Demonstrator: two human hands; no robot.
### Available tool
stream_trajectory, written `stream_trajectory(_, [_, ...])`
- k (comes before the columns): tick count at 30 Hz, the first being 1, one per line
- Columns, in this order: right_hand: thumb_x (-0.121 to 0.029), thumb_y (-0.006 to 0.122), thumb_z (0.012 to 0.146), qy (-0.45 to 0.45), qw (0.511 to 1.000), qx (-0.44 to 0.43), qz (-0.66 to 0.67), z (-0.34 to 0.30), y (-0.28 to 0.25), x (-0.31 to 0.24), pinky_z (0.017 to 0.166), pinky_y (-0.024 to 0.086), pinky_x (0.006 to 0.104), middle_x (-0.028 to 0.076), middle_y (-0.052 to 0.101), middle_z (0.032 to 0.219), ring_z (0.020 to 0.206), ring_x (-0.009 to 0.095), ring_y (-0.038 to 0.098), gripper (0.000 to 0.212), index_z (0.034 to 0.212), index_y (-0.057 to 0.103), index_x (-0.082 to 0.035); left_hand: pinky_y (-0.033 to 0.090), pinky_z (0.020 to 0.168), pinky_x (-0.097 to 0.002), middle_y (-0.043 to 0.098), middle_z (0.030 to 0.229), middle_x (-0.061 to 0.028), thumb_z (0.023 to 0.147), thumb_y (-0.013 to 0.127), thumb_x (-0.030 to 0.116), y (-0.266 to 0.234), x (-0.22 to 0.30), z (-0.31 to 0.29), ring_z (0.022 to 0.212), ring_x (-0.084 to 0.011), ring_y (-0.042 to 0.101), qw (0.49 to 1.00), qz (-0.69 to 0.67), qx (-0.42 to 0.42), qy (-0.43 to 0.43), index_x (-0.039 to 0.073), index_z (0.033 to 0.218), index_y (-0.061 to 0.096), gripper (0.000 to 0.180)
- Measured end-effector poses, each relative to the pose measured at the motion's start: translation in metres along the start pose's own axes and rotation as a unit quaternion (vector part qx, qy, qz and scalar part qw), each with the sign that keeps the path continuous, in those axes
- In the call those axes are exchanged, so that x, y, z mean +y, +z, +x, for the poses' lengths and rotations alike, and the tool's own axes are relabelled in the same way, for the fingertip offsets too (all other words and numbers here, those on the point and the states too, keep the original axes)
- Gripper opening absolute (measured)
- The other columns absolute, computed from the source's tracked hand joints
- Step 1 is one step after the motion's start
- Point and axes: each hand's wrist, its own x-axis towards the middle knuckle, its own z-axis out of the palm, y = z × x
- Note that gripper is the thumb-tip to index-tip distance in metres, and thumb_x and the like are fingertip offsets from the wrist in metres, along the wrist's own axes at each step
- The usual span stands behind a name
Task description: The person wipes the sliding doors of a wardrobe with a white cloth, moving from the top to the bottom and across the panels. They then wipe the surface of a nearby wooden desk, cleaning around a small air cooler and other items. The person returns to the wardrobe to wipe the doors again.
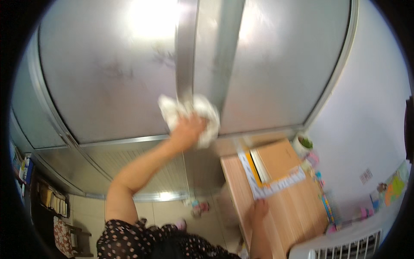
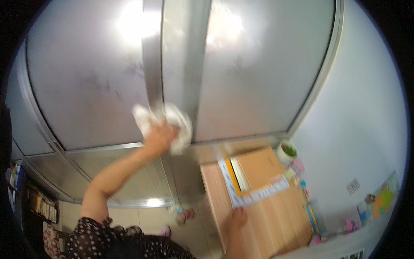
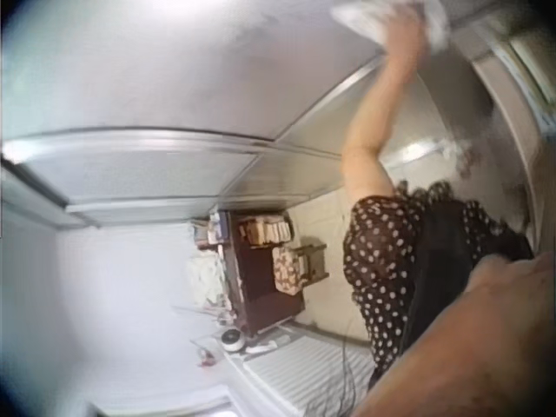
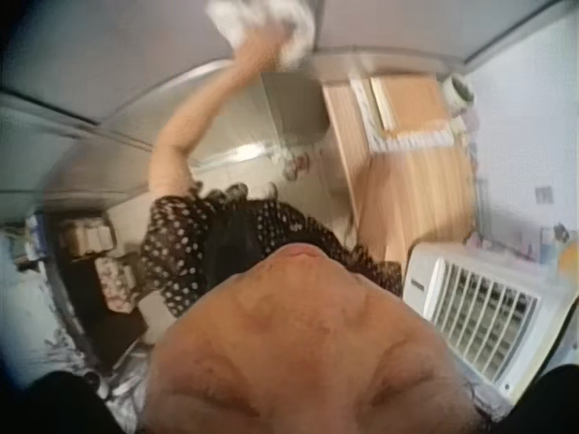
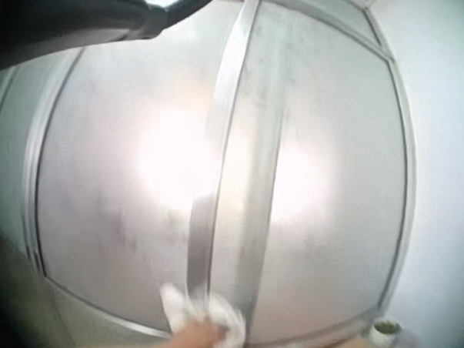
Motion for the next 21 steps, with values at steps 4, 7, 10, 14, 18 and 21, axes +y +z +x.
stream_trajectory(4, [-0.016,0.057,0.083,-0.028,0.991,0.128,-0.002,-0.007,-0.002,-0.033,0.086,0.041,0.048,0.019,0.059,0.108,0.101,0.036,0.053,0.021,0.096,0.061,0.0,0.046,0.071,-0.0353,0.053,0.112,-0.001,0.079,0.058,0.021,-0.017,-0.013,-0.025,0.101,-0.0202,0.049,0.968,-0.071,-0.072,0.232,0.017,0.097,0.066,0.02])
stream_trajectory(7, [-0.015,0.054,0.086,-0.044,0.99,0.136,0.007,-0.01,-0.034,-0.047,0.086,0.042,0.0512,0.023,0.06,0.106,0.097,0.04,0.054,0.024,0.099,0.063,0.002,0.048,0.075,-0.0361,0.051,0.12,-0.0022,0.078,0.059,0.021,-0.07,-0.032,0.039,0.111,-0.0274,0.048,0.978,-0.048,-0.008,0.203,0.021,0.098,0.066,0.021])
stream_trajectory(10, [-0.017,0.054,0.087,-0.056,0.989,0.137,0.011,-0.011,-0.036,-0.044,0.086,0.043,0.0495,0.02,0.061,0.104,0.097,0.039,0.055,0.023,0.097,0.064,0.002,0.049,0.071,-0.038,0.047,0.133,-0.0097,0.079,0.058,0.014,-0.125,-0.091,0.123,0.106,-0.0318,0.053,0.97,0.034,0.222,0.098,0.021,0.113,0.06,0.036])
stream_trajectory(14, [-0.018,0.057,0.083,-0.069,0.984,0.164,0.006,-0.009,-0.018,-0.037,0.085,0.044,0.0474,0.018,0.062,0.099,0.095,0.037,0.056,0.02,0.091,0.065,-0.002,0.045,0.085,-0.0446,0.042,0.136,-0.0141,0.071,0.069,0.018,-0.21,-0.147,0.212,0.116,-0.0376,0.047,0.924,0.111,0.363,-0.054,0.02,0.113,0.062,0.043])
stream_trajectory(18, [-0.018,0.058,0.083,-0.015,0.998,0.04,-0.051,0.008,0.032,0.022,0.083,0.045,0.0475,0.016,0.063,0.098,0.093,0.036,0.057,0.019,0.092,0.065,-0.003,0.041,0.091,-0.0505,0.042,0.13,-0.0146,0.066,0.075,0.022,-0.205,-0.11,0.225,0.121,-0.0385,0.041,0.962,0.14,0.229,0.04,0.017,0.106,0.067,0.041])
stream_trajectory(21, [-0.02,0.057,0.085,-0.019,0.992,0.116,-0.043,-0.001,-0.008,-0.021,0.078,0.047,0.0468,0.016,0.064,0.095,0.088,0.034,0.059,0.021,0.096,0.065,-0.004,0.046,0.084,-0.047,0.045,0.128,-0.0088,0.074,0.069,0.018,-0.203,-0.135,0.235,0.107,-0.0335,0.049,0.959,0.137,0.212,0.131,0.018,0.095,0.071,0.021])
